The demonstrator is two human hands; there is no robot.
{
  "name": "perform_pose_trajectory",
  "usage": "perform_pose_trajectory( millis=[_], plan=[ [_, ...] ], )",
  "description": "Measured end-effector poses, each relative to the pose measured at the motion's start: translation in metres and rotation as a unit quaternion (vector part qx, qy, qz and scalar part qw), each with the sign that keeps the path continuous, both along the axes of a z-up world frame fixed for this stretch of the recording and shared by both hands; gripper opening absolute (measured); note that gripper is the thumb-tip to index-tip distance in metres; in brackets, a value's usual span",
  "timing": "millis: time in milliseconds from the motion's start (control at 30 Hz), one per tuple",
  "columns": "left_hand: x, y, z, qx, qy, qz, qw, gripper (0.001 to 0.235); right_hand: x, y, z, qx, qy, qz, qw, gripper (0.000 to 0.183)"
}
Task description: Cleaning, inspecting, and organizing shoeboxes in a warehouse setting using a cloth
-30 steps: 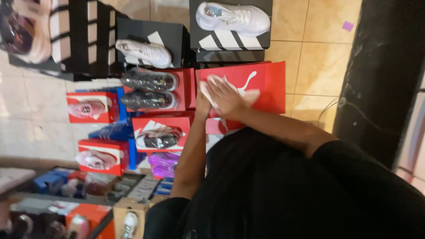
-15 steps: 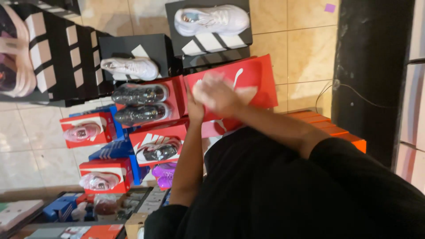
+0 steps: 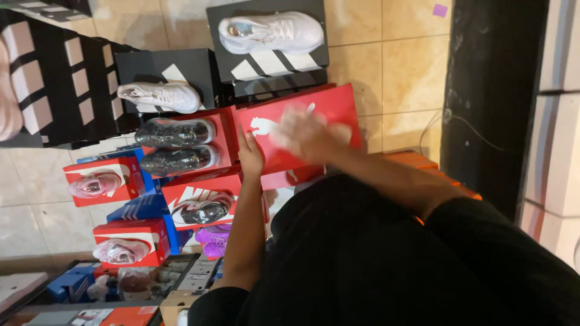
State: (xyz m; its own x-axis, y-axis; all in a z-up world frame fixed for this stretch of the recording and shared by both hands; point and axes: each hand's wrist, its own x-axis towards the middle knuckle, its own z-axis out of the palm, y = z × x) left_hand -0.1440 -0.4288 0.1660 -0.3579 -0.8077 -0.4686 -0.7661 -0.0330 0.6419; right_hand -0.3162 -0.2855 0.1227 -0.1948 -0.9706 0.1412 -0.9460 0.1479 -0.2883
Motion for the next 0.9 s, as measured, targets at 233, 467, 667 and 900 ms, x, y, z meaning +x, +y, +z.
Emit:
perform_pose_trajectory(
  millis=[233,467,667,900],
  plan=[
    [0.0,0.005,-0.005,0.016,-0.042,0.014,0.999,0.053,-0.041,0.087,0.01,-0.116,0.012,-0.009,0.993,0.052],
    [-0.006,0.009,0.017,0.018,-0.02,0.007,1.0,0.054,-0.06,0.039,0.036,-0.257,-0.605,-0.428,0.621,0.067],
    [0.006,0.002,-0.014,0.011,0.009,0.018,1.0,0.052,-0.067,0.081,-0.016,-0.231,-0.664,-0.481,0.524,0.07],
    [0.004,0.004,-0.012,-0.017,0.04,0.003,0.999,0.05,-0.012,0.171,-0.06,-0.108,-0.756,-0.54,0.353,0.059]
  ],
)
